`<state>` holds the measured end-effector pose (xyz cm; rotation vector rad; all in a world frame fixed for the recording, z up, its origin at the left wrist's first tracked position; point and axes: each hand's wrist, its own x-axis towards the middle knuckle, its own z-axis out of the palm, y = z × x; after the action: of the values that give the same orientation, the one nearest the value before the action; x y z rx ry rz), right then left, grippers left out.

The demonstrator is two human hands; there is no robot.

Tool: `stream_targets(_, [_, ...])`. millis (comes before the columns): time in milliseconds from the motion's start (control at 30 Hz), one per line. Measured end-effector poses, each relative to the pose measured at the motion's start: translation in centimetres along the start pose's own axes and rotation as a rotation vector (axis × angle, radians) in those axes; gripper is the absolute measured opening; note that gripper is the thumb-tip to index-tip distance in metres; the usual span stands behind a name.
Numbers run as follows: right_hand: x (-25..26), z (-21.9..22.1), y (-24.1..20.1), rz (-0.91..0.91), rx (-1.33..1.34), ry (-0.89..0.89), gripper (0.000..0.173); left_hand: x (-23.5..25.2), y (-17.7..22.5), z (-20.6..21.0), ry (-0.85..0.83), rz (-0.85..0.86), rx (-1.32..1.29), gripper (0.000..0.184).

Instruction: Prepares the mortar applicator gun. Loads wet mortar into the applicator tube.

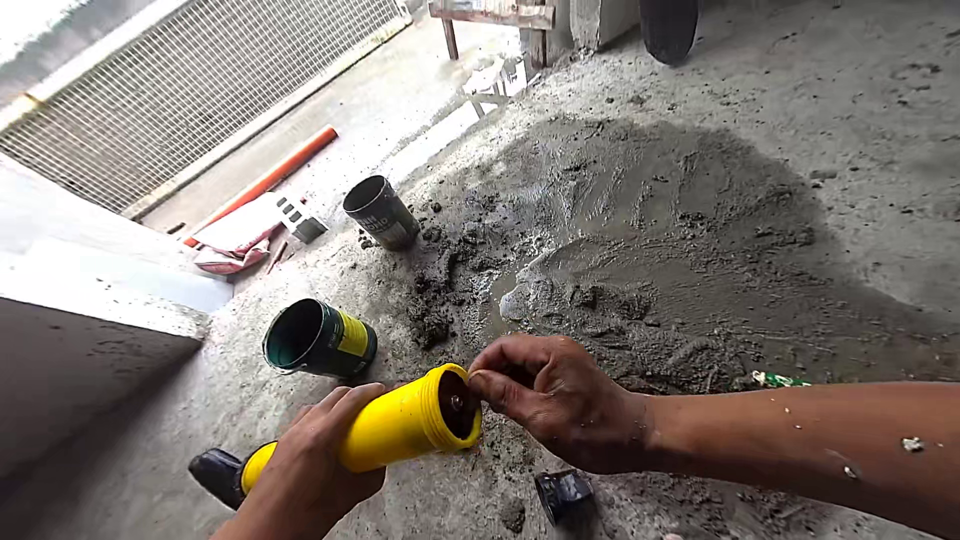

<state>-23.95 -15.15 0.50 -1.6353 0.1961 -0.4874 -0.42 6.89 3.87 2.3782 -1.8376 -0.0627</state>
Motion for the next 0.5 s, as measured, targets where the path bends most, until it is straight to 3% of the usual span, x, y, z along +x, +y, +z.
stream_targets(167, [0.1,0.0,-0.1,-0.207,-0.045,-0.049,0.016,-0.2,0.3,-0.1,0.005,0.007,-0.026,0.070])
stream_targets(400, [-0.3,0.3,0.3,-0.236,-0.176,-0.041,0.014,-0.1,1.5,-0.5,0.036,0.030,0.057,0.069])
stream_targets(500, [-0.5,0.5,0.9,-0.337,-0.321,0.010,0.011,0.3,3.0,-1.2,-0.047,-0.002,0.015,0.069])
